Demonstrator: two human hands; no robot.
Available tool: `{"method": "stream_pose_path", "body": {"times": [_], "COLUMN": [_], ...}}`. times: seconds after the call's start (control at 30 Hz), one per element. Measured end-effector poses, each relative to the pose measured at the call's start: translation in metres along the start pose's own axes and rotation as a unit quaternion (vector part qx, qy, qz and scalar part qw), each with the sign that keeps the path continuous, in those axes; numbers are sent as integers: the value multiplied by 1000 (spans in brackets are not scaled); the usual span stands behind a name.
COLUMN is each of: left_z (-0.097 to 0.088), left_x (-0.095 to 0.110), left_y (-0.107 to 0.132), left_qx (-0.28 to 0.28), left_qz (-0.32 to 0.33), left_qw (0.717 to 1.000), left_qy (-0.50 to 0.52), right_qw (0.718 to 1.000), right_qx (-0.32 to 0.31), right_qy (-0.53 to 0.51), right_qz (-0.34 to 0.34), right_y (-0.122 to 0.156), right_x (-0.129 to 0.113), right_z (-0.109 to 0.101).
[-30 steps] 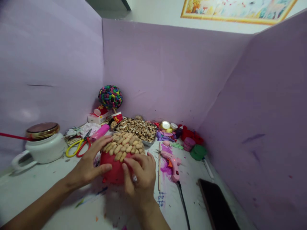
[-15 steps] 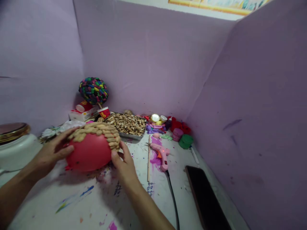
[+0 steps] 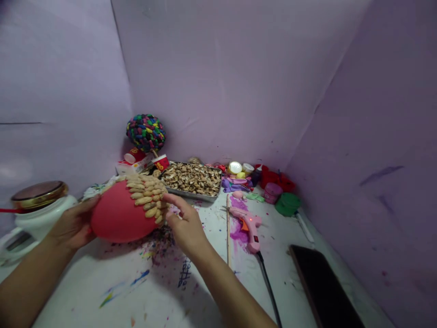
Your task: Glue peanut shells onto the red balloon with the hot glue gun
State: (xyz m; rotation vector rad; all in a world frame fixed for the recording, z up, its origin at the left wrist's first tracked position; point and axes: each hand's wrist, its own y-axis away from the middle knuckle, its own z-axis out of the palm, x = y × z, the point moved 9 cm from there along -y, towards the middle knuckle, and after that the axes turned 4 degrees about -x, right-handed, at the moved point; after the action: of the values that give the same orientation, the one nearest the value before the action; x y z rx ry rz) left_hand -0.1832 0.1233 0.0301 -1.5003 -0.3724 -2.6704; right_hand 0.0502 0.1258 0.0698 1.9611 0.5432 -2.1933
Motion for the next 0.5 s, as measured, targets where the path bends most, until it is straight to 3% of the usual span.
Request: {"method": "stream_pose_path", "body": {"times": [0.3,0.5], "left_z": [-5,-8], "left_x": [2,-1], "left_y": [-5,-7], "left_qx": [3,-10], "left_qz": [8,4], "left_qw": [1000,1000], "left_qy": [13,7], "right_qw": [991,990], "right_qx": [128,99], "right_qy": [47,89], "right_qz": [-10,-37], "right_y": [-12,-30], "right_x": [20,9], "right_z": [-44,-30]}}
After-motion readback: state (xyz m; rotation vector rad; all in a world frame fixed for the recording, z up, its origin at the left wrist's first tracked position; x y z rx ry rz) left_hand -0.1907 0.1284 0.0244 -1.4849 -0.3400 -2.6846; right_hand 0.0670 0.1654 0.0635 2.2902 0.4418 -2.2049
